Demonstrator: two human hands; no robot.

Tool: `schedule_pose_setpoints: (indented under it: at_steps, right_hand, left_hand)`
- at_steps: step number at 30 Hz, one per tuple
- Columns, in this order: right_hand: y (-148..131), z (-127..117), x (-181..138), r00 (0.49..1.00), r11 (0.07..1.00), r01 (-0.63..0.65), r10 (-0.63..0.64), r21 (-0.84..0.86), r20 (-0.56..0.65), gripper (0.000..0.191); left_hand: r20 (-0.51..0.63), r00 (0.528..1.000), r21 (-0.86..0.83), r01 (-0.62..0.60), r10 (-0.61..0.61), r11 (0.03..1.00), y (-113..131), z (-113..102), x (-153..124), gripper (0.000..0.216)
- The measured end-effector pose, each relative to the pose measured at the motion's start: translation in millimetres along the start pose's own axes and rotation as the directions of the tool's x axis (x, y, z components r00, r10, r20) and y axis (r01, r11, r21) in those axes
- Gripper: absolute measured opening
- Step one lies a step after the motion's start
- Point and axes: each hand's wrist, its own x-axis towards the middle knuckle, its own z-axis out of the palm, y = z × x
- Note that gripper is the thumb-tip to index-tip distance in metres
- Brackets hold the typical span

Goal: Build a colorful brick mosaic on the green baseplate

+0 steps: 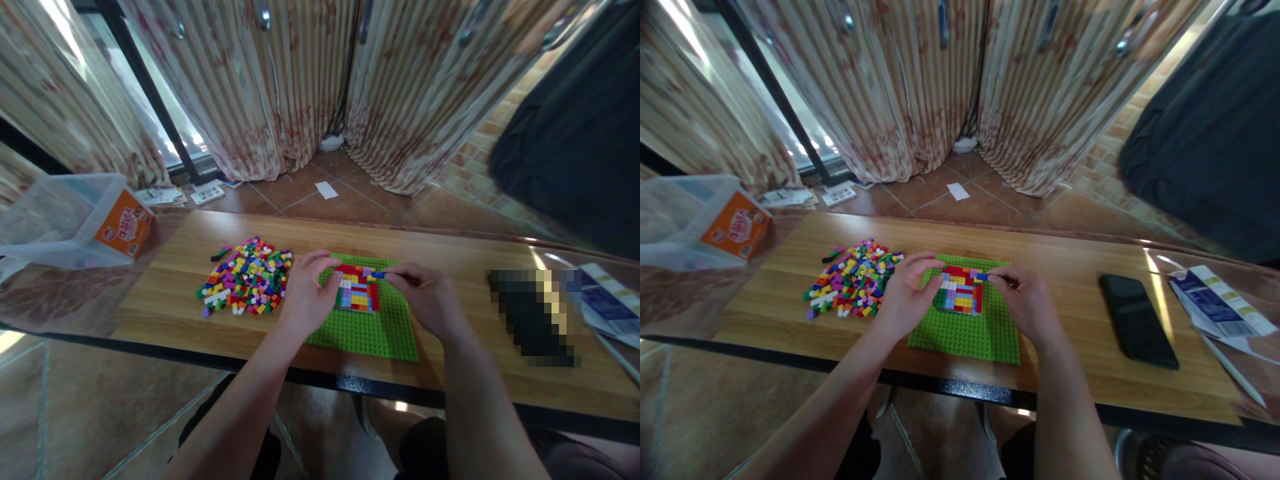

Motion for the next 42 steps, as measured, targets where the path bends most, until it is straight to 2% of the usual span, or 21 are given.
schedule_pose_setpoints:
  at_steps: [4,15,26,36,42]
  right_hand:
    - [4,7,2,0.998,0.999,-0.032,0.031,0.019,0.054,0.021]
    - [7,9,3,0.989,0.989,-0.112,0.101,0.097,0.107,0.021]
    - [8,10,3,0.988,0.987,-0.124,0.114,0.099,0.103,0.022]
    - [4,10,3,0.981,0.972,-0.182,0.169,0.146,0.097,0.022]
    - [3,14,4,0.987,0.978,-0.154,0.147,0.141,0.062,0.017]
  left_hand:
    - [0.082,0.997,0.15,-0.026,0.014,0.988,5,4,-4,0.023]
    - [0.2,0.978,0.269,-0.11,0.056,0.957,12,9,-10,0.03]
    - [0.221,0.973,0.293,-0.133,0.069,0.947,13,12,-11,0.029]
    - [0.191,0.978,0.326,-0.142,0.082,0.935,17,32,-12,0.026]
    - [0.169,0.984,0.346,-0.113,0.057,0.932,19,35,-10,0.022]
